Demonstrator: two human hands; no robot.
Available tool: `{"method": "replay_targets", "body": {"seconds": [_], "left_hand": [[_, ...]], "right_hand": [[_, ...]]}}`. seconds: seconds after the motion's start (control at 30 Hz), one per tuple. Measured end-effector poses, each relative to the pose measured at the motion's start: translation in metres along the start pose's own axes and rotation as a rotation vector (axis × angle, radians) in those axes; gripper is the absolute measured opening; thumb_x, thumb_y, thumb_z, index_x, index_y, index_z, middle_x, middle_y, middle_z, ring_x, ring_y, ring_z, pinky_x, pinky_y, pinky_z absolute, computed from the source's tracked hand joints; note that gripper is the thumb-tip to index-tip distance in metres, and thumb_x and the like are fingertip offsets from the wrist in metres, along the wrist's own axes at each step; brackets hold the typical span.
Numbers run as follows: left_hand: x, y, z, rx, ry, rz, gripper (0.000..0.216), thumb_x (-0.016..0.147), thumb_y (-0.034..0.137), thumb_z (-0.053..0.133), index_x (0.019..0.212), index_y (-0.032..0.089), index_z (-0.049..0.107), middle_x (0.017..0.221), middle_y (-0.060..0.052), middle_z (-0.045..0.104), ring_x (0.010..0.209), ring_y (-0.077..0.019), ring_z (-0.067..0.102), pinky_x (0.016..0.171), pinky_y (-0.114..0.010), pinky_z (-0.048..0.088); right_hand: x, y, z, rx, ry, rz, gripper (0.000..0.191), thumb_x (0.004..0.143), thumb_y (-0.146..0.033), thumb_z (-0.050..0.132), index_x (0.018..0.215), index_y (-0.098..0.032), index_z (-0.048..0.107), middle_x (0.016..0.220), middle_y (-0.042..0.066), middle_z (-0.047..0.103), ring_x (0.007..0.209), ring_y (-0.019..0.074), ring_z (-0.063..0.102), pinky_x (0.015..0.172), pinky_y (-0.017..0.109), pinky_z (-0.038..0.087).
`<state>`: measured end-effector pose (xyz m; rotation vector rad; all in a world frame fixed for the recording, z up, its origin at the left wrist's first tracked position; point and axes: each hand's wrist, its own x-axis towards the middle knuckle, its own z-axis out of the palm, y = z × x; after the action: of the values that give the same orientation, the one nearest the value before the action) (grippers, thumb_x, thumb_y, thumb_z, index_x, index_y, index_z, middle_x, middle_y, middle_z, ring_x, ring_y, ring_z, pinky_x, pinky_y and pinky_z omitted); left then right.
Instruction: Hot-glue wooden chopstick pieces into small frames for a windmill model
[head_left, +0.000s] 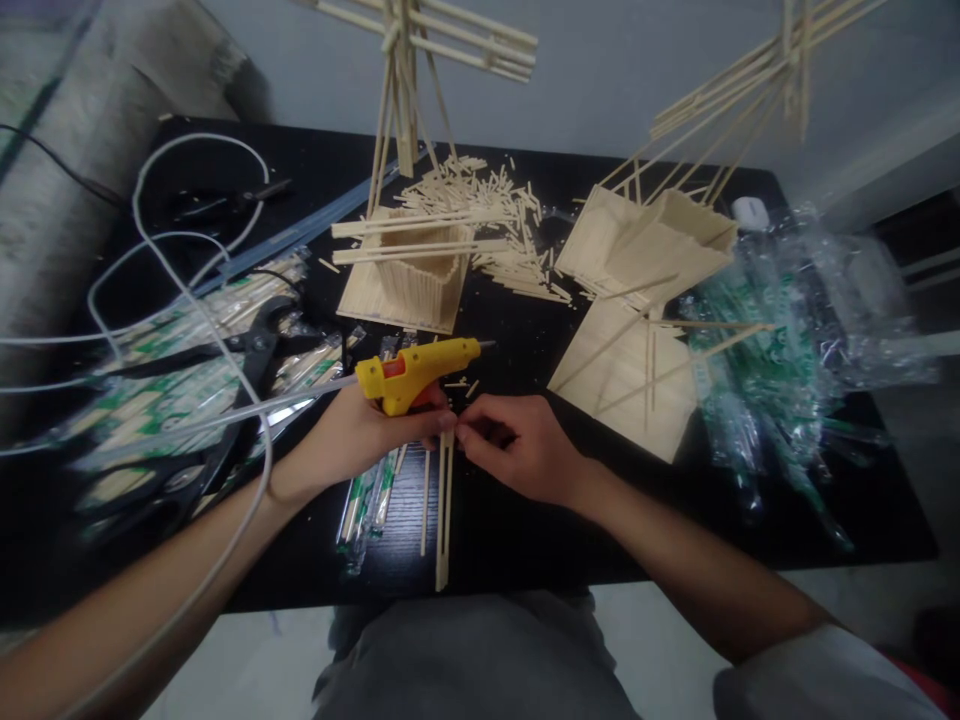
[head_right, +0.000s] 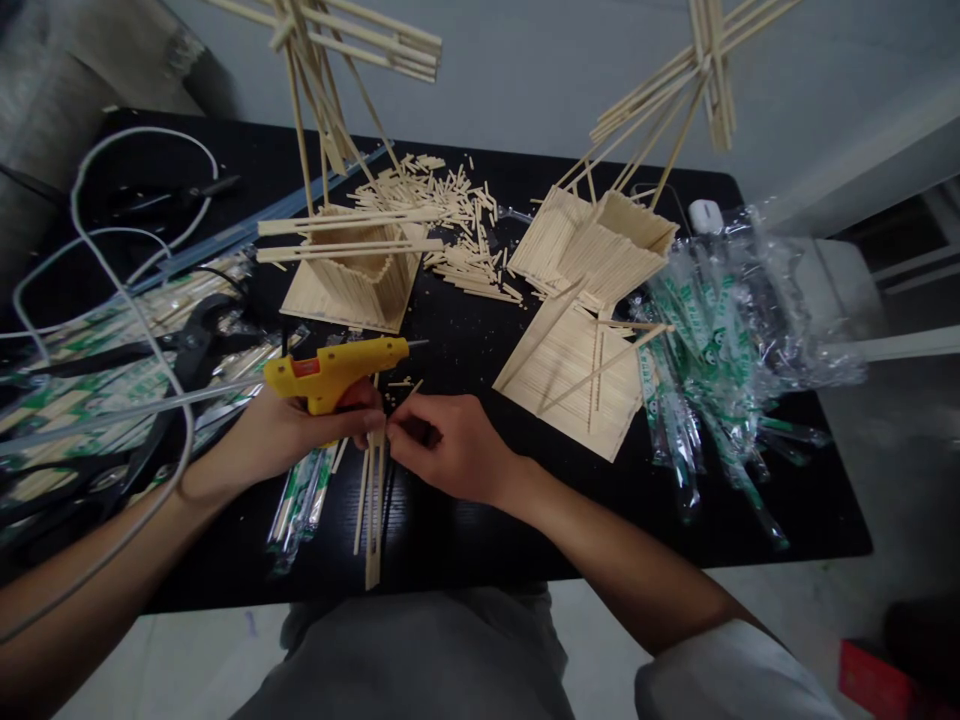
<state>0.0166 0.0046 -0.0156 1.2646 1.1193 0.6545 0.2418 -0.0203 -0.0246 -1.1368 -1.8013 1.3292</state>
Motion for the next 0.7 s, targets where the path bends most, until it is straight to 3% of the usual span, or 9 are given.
{"method": "replay_targets", "body": {"seconds": [0.1, 0.33, 0.53, 0.7], "left_hand": [[0.000, 0.000, 0.001, -0.003, 0.004, 0.000, 0.022, 0.079, 0.037, 0.089, 0.077, 0.020, 0.074, 0.066, 0.000, 0.073, 0.063, -0.0185, 0.072, 0.063, -0.029, 0.063], [-0.001, -0.002, 0.004, -0.014, 0.058, -0.035, 0.025, 0.075, 0.038, 0.092, 0.078, 0.021, 0.074, 0.071, -0.001, 0.075, 0.069, -0.0218, 0.074, 0.067, -0.034, 0.066], [0.000, 0.008, 0.003, -0.085, 0.141, -0.002, 0.028, 0.072, 0.034, 0.094, 0.075, 0.021, 0.070, 0.075, -0.002, 0.076, 0.069, -0.0227, 0.075, 0.068, -0.037, 0.069], [-0.001, 0.007, -0.006, -0.166, 0.200, 0.062, 0.029, 0.075, 0.031, 0.096, 0.085, 0.022, 0.070, 0.082, -0.001, 0.079, 0.070, -0.0212, 0.077, 0.072, -0.036, 0.070]], "right_hand": [[0.000, 0.000, 0.000, -0.080, 0.024, -0.086, 0.018, 0.098, -0.027, 0.066, 0.081, -0.021, 0.071, 0.073, -0.001, 0.069, 0.062, 0.0115, 0.059, 0.063, 0.023, 0.049], [-0.001, 0.000, 0.005, -0.044, 0.093, -0.054, 0.014, 0.092, -0.024, 0.067, 0.079, -0.021, 0.068, 0.072, -0.002, 0.068, 0.064, 0.0120, 0.057, 0.065, 0.025, 0.048], [0.001, -0.001, 0.004, 0.107, 0.172, 0.057, 0.009, 0.090, -0.024, 0.066, 0.082, -0.020, 0.068, 0.072, -0.003, 0.066, 0.063, 0.0110, 0.057, 0.061, 0.023, 0.046], [0.005, -0.001, -0.001, 0.365, 0.227, 0.157, 0.020, 0.096, -0.029, 0.060, 0.077, -0.022, 0.058, 0.059, -0.006, 0.056, 0.049, 0.0094, 0.049, 0.047, 0.021, 0.039]]}}
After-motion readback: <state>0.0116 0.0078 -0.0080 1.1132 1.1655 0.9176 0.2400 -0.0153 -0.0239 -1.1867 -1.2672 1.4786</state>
